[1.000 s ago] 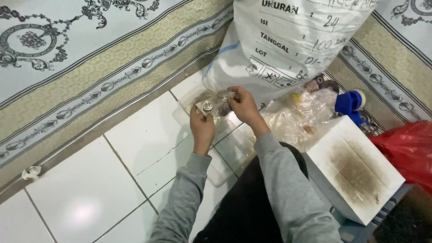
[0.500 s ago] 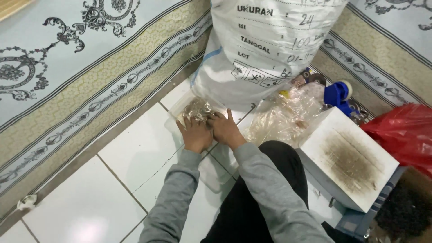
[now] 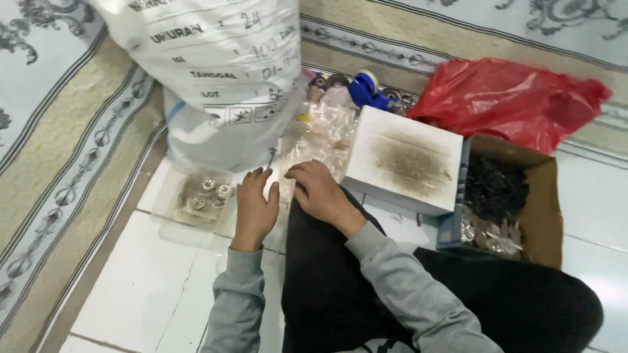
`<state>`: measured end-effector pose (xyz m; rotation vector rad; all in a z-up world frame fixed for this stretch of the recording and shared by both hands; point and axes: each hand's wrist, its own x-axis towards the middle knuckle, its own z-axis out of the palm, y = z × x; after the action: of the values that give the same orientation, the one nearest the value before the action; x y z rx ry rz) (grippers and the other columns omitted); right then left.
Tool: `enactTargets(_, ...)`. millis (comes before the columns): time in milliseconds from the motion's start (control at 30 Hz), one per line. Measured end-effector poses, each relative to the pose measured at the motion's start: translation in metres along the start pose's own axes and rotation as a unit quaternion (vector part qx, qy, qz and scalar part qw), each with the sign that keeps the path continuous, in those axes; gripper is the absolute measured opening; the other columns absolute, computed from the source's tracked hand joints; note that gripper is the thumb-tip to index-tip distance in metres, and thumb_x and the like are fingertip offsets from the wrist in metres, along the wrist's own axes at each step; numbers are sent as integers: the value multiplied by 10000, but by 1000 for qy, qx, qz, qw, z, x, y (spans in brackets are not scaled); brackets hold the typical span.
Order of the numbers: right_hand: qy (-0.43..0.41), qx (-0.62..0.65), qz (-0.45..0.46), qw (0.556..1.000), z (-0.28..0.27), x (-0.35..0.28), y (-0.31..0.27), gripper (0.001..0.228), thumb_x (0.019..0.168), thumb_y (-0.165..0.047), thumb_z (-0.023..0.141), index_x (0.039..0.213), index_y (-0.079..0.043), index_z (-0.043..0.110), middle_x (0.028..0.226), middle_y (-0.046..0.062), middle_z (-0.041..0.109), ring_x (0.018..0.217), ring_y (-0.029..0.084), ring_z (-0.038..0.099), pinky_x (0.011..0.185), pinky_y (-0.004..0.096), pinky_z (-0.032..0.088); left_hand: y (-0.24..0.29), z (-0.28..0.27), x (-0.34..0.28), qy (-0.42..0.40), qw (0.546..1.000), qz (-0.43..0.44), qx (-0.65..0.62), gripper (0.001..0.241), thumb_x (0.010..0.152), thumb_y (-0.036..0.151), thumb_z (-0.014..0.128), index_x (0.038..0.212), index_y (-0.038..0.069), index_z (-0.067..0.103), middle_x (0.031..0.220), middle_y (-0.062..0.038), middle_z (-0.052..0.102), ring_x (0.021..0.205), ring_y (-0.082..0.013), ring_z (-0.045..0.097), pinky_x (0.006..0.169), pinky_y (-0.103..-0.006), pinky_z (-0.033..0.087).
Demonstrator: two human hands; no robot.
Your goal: Packaging small metal rings and black plastic components into plastic bags on the floor.
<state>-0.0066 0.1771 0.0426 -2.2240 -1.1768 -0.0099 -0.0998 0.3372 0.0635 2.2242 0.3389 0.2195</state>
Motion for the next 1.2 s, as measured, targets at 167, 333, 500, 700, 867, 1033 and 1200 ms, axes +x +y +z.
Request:
enactTargets(167,4,-19,97,995,-70,-90,47,229,970,-134,573,1147,-66,702,1060,147,692,1064,348,669,989,471,470,143,2,-26,-73,981,141,-115,366,1018,186,547,1278,-46,663,1070,-299,718,1053,-489,688,913,-569,525)
enactTargets(333,-28,-44,242,969,-135,-201,84,131,939,-117,616,1007,-42,699,935,187,696,973,413,669,868,501,513,171,86,-18,-213,962,154,-70,353,981,233,630,1238,2,703,1000,-221,746,972,-387,747,804,-466,602)
enactTargets(500,-60,-108,496,859,-230,-294,152,354,919,-224,648,1233,-88,736,1124,200,759,1122,433,689,952,543,538,131,230,22,-328,901,252,132,311,923,145,672,1167,-41,724,870,-230,731,811,-371,764,644,-431,626)
enactTargets(700,-34,-63,625,778,-191,-423,302,487,767,-453,751,1182,-201,778,1088,109,799,1123,380,712,952,509,570,148,304,44,-304,891,295,165,254,917,77,648,1130,-26,738,856,-210,743,817,-355,769,665,-416,620)
enactTargets(867,-72,49,659,747,-223,-387,261,500,832,-308,781,1279,-87,741,1256,228,713,1210,462,640,976,572,554,176,303,34,-338,907,237,88,308,958,59,598,1230,-51,692,926,-232,740,894,-384,747,770,-456,604)
enactTargets(1033,-59,26,660,749,-214,-379,280,438,816,-131,806,1247,-73,758,1268,276,690,1184,495,641,935,597,566,183,304,34,-340,907,232,85,284,972,49,582,1215,-26,708,905,-209,736,875,-353,746,768,-428,600)
enactTargets(1200,-177,-16,576,798,-196,-362,265,462,877,-127,722,1332,-48,696,1264,283,680,1150,472,666,910,598,589,193,299,38,-355,901,233,89,284,991,72,569,1223,-35,694,921,-228,729,883,-383,741,752,-448,599)
